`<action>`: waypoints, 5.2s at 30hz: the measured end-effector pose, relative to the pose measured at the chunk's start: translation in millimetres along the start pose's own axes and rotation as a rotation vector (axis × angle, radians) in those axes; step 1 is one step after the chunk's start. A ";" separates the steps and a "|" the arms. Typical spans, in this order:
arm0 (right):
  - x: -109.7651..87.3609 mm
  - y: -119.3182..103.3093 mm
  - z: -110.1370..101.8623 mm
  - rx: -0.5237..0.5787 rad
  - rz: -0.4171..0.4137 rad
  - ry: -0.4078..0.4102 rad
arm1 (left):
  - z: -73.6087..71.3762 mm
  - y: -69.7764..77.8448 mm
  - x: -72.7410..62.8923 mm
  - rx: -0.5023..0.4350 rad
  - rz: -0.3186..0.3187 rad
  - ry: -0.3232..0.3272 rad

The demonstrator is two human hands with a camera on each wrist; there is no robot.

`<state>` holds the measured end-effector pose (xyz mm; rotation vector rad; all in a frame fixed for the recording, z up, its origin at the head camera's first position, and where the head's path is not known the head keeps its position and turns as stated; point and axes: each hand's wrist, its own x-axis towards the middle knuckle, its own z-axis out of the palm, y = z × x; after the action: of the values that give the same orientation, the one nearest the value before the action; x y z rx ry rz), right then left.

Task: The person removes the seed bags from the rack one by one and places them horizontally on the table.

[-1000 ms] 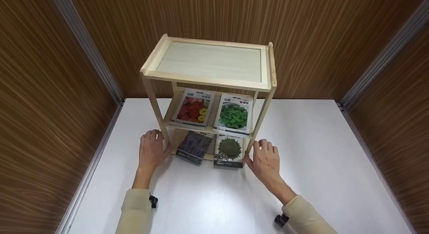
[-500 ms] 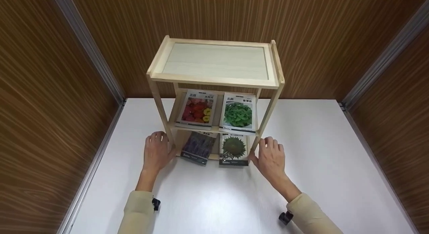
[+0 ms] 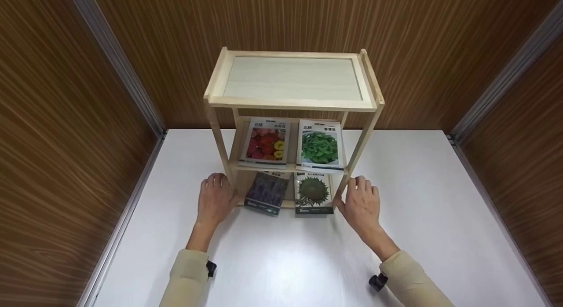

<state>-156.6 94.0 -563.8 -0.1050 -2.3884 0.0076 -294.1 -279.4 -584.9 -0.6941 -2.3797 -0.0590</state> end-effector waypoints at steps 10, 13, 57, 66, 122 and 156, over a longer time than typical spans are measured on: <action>-1.4 -6.4 -0.6 -0.018 0.021 0.008 | 2.5 -5.7 -3.0 -0.016 0.043 0.043; -1.0 -7.6 -0.9 -0.032 0.032 0.010 | 2.3 -6.4 -2.6 -0.027 0.051 0.039; -4.0 -24.2 -1.4 -0.068 0.156 0.025 | -1.4 -13.5 0.5 -0.099 0.074 -0.066; -3.3 -21.2 -3.5 -0.051 0.158 0.002 | -0.9 -12.2 1.5 -0.128 0.060 -0.074; 30.8 -83.6 -108.4 0.442 0.188 -0.128 | -115.7 9.6 14.3 -0.220 0.033 0.122; 121.7 -125.5 -89.4 0.678 0.261 -0.431 | -116.4 55.7 83.6 -0.100 -0.001 -0.049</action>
<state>-193.5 -23.7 -411.0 -0.0964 -2.6339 1.0416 -253.4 -217.4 -450.2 -0.7492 -2.4377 -0.1644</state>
